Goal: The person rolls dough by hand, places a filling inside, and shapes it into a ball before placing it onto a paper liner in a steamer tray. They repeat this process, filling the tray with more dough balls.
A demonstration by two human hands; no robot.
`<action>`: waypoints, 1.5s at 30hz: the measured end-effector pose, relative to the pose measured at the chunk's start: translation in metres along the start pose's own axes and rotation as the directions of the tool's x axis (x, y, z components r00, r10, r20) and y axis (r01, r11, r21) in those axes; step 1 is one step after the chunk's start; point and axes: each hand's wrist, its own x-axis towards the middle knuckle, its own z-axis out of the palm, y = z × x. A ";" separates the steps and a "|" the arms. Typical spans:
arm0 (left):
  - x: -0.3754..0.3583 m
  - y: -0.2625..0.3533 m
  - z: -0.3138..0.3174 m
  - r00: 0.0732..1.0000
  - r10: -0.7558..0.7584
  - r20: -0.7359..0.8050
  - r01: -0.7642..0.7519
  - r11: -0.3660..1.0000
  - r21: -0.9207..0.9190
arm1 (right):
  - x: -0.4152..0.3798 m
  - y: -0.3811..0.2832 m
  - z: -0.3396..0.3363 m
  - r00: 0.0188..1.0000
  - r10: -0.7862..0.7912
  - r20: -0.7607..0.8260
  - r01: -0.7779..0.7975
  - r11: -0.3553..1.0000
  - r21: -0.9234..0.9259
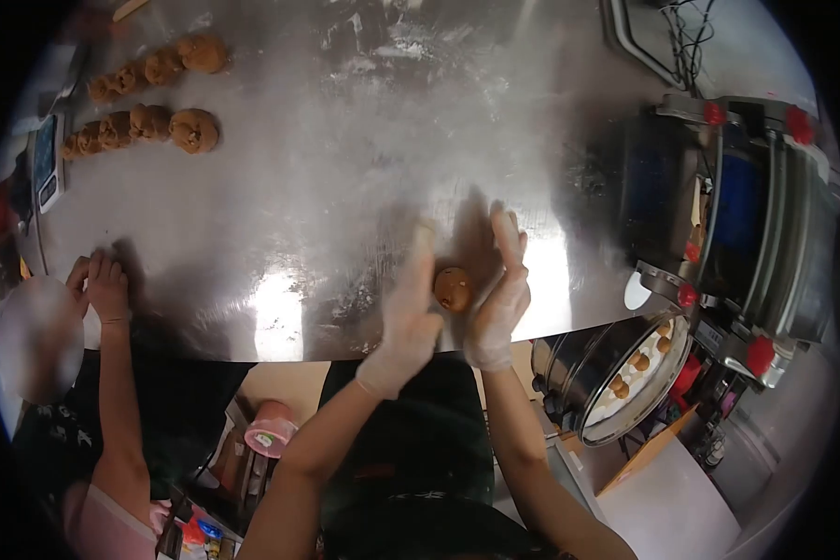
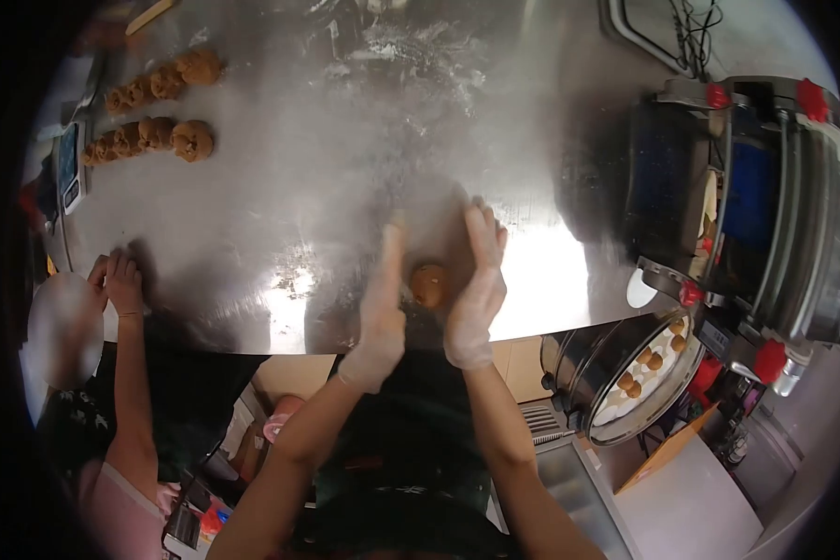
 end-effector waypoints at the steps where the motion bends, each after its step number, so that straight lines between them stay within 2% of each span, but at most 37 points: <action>1: 0.009 -0.001 -0.015 0.995 0.084 -0.049 -0.080 0.993 0.084 | -0.015 0.004 -0.011 1.000 0.009 0.000 -0.009 1.000 -0.012; 3: 0.014 -0.004 -0.031 0.987 0.123 -0.101 -0.109 0.984 0.140 | -0.036 -0.010 -0.021 1.000 -0.005 0.010 0.005 1.000 -0.005; 5: 0.008 -0.023 -0.030 0.993 0.026 -0.118 -0.016 0.997 0.082 | -0.043 -0.014 -0.019 0.992 -0.093 0.082 0.117 0.920 -0.373; 6: 0.008 -0.021 -0.030 0.993 0.037 -0.111 -0.023 0.991 0.128 | -0.047 -0.014 -0.018 0.985 -0.119 0.124 0.167 0.826 -0.539; 7: 0.010 -0.017 -0.030 0.994 0.049 -0.101 -0.031 0.984 0.177 | -0.044 -0.015 -0.011 0.975 -0.167 0.146 0.221 0.768 -0.601; 8: 0.011 -0.014 -0.028 0.994 0.064 -0.089 -0.042 0.973 0.226 | -0.039 -0.019 -0.004 0.981 -0.088 0.171 0.180 0.732 -0.657; 10: 0.009 -0.027 -0.023 0.989 0.056 -0.138 -0.035 0.988 0.153 | -0.031 -0.029 0.009 0.976 0.077 0.205 0.106 0.651 -0.752; 11: 0.007 -0.034 -0.021 0.985 0.049 -0.164 -0.030 0.992 0.119 | -0.030 -0.020 0.012 0.972 0.101 0.214 0.113 0.596 -0.795; 14: 0.005 -0.017 -0.027 0.951 -0.244 -0.190 0.237 0.970 -0.055 | -0.030 -0.017 0.007 0.966 0.096 0.239 0.139 0.586 -0.799; 17: 0.003 0.021 -0.036 0.817 -0.450 -0.360 0.330 0.878 -0.348 | -0.033 -0.016 0.003 0.971 0.021 0.239 0.178 0.607 -0.774; 20: -0.026 0.023 -0.057 0.751 -0.441 -0.492 0.405 0.896 -0.184 | -0.036 -0.018 0.004 0.953 0.086 0.289 0.175 0.620 -0.765; 23: -0.052 0.024 -0.061 0.740 -0.431 -0.517 0.384 0.901 -0.203 | -0.036 0.000 0.000 0.974 -0.018 0.226 0.164 0.744 -0.647; 26: -0.062 0.029 -0.066 0.713 -0.426 -0.557 0.345 0.905 -0.249 | -0.062 -0.027 0.006 0.943 -0.215 0.253 0.317 0.814 -0.488; 27: -0.065 0.031 -0.069 0.702 -0.423 -0.573 0.328 0.906 -0.267 | -0.072 -0.023 0.015 0.922 -0.238 0.305 0.365 0.796 -0.483; 29: -0.069 0.030 -0.077 0.699 -0.397 -0.595 0.307 0.918 -0.251 | -0.081 -0.007 0.033 0.905 -0.148 0.399 0.368 0.743 -0.558; 31: -0.073 0.027 -0.088 0.704 -0.368 -0.607 0.294 0.930 -0.223 | -0.078 -0.020 0.035 0.887 -0.026 0.460 0.328 0.737 -0.591; 34: -0.086 0.021 -0.105 0.700 -0.356 -0.619 0.304 0.933 -0.194 | -0.070 -0.056 0.019 0.871 -0.017 0.492 0.385 0.646 -0.659; 35: -0.086 0.021 -0.107 0.689 -0.365 -0.626 0.310 0.929 -0.200 | -0.062 -0.067 0.017 0.812 -0.016 0.583 0.469 0.613 -0.636; 38: -0.083 0.018 -0.105 0.700 -0.373 -0.609 0.304 0.927 -0.218 | -0.056 -0.052 0.032 0.620 -0.044 0.784 0.736 0.380 -0.560; 39: -0.080 0.023 -0.101 0.706 -0.382 -0.596 0.311 0.924 -0.225 | -0.060 -0.035 0.040 0.620 -0.032 0.784 0.756 0.292 -0.586; 42: -0.072 0.030 -0.093 0.726 -0.423 -0.542 0.378 0.904 -0.199 | -0.070 -0.012 0.039 0.694 -0.147 0.704 0.703 0.348 -0.620; 43: -0.075 0.011 -0.097 0.790 -0.343 -0.508 0.346 0.934 -0.094 | -0.072 -0.011 0.034 0.713 -0.193 0.674 0.685 0.398 -0.611; 45: -0.060 0.017 -0.072 0.756 -0.430 -0.494 0.361 0.903 -0.234 | -0.075 -0.006 0.023 0.744 -0.258 0.616 0.647 0.511 -0.567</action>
